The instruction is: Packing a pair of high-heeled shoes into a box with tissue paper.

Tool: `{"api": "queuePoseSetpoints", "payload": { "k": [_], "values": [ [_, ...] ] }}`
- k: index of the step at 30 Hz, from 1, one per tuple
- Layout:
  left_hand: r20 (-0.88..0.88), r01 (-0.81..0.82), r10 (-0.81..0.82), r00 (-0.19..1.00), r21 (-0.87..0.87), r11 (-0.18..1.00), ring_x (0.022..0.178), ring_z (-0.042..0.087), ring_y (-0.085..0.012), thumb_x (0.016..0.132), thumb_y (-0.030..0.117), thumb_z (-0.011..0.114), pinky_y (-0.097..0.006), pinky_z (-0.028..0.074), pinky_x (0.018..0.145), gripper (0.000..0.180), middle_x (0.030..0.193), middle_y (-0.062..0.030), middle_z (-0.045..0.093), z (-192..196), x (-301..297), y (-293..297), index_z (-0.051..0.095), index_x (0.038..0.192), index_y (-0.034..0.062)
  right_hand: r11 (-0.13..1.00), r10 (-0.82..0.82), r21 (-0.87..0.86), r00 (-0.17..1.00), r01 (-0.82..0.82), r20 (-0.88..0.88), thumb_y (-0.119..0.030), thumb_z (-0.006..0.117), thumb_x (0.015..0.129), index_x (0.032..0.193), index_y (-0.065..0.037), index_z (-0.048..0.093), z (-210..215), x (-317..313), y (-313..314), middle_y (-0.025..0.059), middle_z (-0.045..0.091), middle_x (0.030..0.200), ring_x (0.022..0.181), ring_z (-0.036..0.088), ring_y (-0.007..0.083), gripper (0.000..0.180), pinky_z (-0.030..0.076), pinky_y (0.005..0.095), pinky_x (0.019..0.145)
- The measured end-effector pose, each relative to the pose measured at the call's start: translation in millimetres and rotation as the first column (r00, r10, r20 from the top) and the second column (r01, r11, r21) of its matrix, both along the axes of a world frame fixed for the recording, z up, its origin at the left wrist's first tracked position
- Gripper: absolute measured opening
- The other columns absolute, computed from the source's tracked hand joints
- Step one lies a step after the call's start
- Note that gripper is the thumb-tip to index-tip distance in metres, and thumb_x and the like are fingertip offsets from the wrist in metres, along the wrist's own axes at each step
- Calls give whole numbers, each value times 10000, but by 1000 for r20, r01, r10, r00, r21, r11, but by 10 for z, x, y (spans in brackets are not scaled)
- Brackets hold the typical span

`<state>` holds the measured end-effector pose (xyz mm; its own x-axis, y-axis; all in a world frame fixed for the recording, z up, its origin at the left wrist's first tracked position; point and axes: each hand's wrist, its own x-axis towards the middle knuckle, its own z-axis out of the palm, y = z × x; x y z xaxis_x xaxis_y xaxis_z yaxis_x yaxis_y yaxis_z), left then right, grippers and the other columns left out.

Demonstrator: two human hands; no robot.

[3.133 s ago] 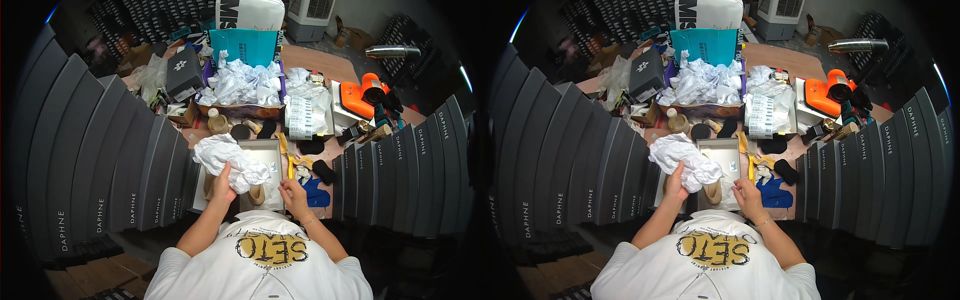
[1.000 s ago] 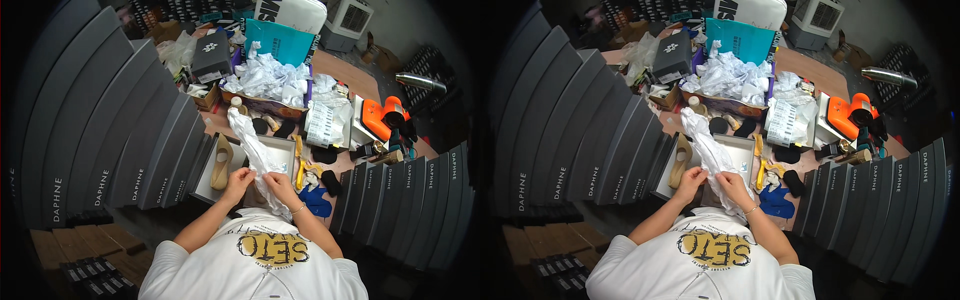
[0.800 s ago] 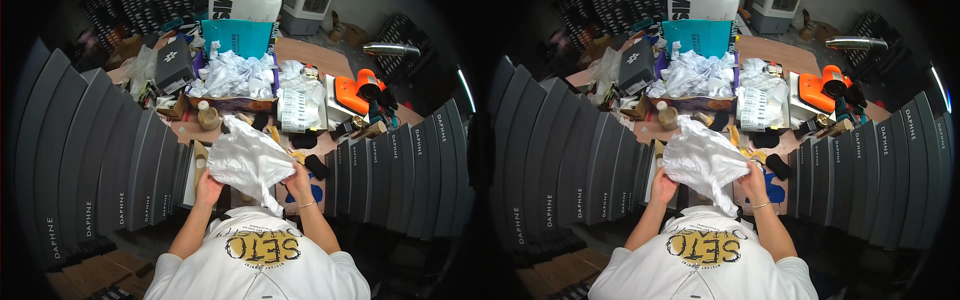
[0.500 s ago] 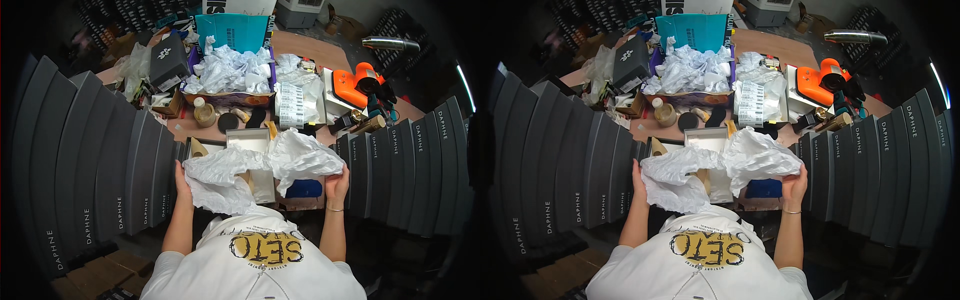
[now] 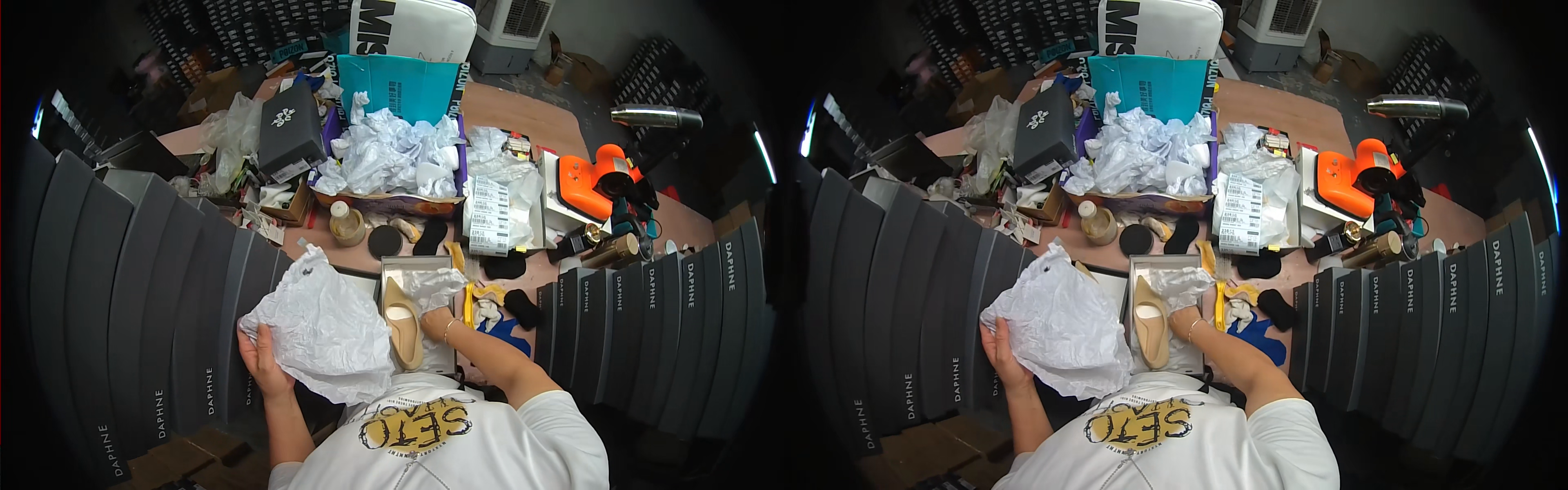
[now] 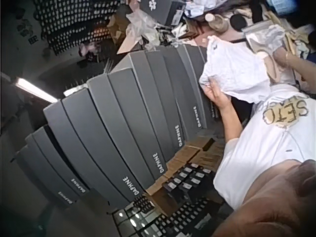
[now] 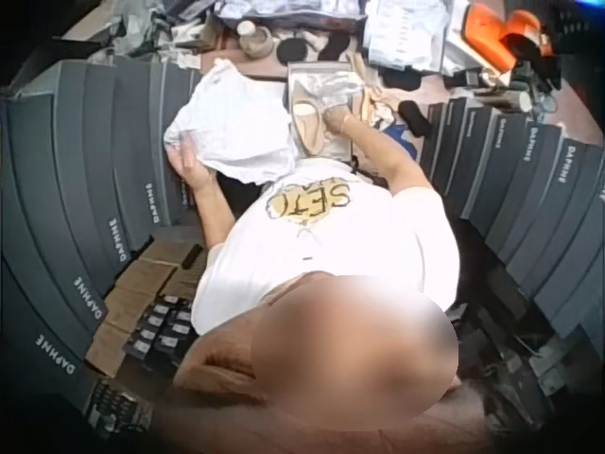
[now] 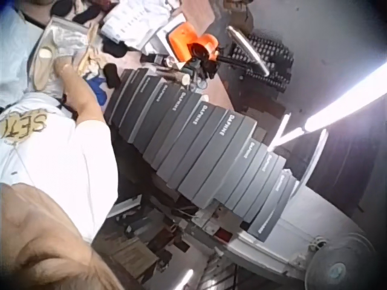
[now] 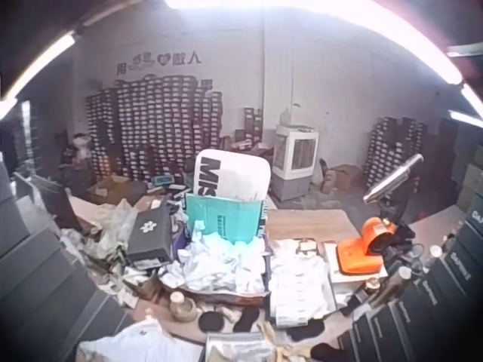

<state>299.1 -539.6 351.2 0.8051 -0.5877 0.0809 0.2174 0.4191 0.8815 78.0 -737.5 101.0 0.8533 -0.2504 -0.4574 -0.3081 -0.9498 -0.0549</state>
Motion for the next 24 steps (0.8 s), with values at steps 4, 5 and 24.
{"api": "queuePoseSetpoints", "payload": {
  "k": [4, 5, 24],
  "values": [
    [-28, 4, 3, 1000, 267, 964, 918, 564, -104, 936, 77, 535, -271, 459, 827, 157, 1017, -44, 597, -818, 20, -227, 515, 1079, 16, 991, 23, 135, 993, -6, -119, -285, 579, 826, 897, -103, 713, 530, 100, -107, 94, 697, 930, 872, 672, 256, 237, 511, 405, 708],
    [-70, 47, -26, 997, 325, 945, 911, 554, -96, 938, 81, 536, -259, 446, 829, 150, 1010, -47, 593, -1113, -24, -266, 521, 1069, 11, 985, 41, 173, 986, -13, -163, -323, 587, 833, 907, -107, 709, 706, 107, -107, 91, 697, 934, 877, 672, 261, 259, 512, 416, 705],
    [-223, 36, 77, 972, 462, 886, 988, 560, -163, 846, 11, 627, -280, 444, 882, 449, 1090, -102, 574, -1553, 286, -335, 456, 1261, 5, 951, -262, -1, 803, 311, 535, -165, 581, 825, 960, -89, 655, 842, 1225, -2597, 126, 593, 915, 837, 627, 314, 172, 521, 407, 695]
  ]
}}
